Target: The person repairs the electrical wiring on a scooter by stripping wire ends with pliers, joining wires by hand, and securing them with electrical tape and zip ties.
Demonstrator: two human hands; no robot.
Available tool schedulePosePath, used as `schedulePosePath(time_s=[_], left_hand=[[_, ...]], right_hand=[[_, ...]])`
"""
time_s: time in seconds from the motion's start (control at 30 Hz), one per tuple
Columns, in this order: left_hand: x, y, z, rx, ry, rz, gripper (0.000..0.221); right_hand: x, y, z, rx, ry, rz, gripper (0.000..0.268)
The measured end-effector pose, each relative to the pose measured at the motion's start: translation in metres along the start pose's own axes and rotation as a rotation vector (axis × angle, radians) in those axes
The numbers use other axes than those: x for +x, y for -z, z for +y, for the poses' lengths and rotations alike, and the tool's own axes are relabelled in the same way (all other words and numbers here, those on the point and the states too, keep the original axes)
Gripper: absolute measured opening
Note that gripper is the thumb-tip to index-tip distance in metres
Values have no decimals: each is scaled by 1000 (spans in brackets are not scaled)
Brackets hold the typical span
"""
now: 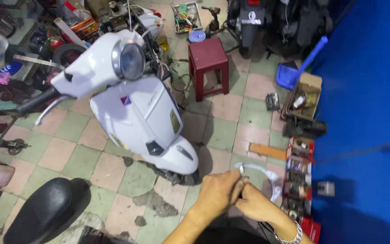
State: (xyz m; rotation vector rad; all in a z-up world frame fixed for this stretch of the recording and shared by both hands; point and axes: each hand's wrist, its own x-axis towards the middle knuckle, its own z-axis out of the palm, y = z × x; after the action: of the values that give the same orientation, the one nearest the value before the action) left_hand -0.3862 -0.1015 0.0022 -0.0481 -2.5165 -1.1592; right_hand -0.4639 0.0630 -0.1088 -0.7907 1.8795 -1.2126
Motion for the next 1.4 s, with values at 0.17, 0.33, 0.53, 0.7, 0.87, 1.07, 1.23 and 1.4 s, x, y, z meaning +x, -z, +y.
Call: schedulePosePath(time_s=[0.17,0.33,0.53,0.7,0.87,1.07,1.23,1.4], left_hand=[[137,2,-97,19,148,211,20],[294,-40,-208,16,163,233,28],[503,-37,-317,46,339,195,37],[649,-52,-402,-286,529,282,30],[778,-157,-614,-115,790,304,35],[901,-294,-898,266,1119,-36,65],[910,-330,-1021,651,1037,-97,68],[871,-320,-1005,389,1275,-531,85]], right_hand=[[117,106,-42,34,-242,-33,25],[292,198,4,-212,-58,12,26],[482,343,-28,-186,149,-21,33],[615,467,-47,-307,26,56,31],[787,555,10,-119,-281,112,37],[989,642,91,-176,-260,-147,28],[1079,704,142,-72,-507,-253,31],[1132,741,143,-101,-311,-355,33]])
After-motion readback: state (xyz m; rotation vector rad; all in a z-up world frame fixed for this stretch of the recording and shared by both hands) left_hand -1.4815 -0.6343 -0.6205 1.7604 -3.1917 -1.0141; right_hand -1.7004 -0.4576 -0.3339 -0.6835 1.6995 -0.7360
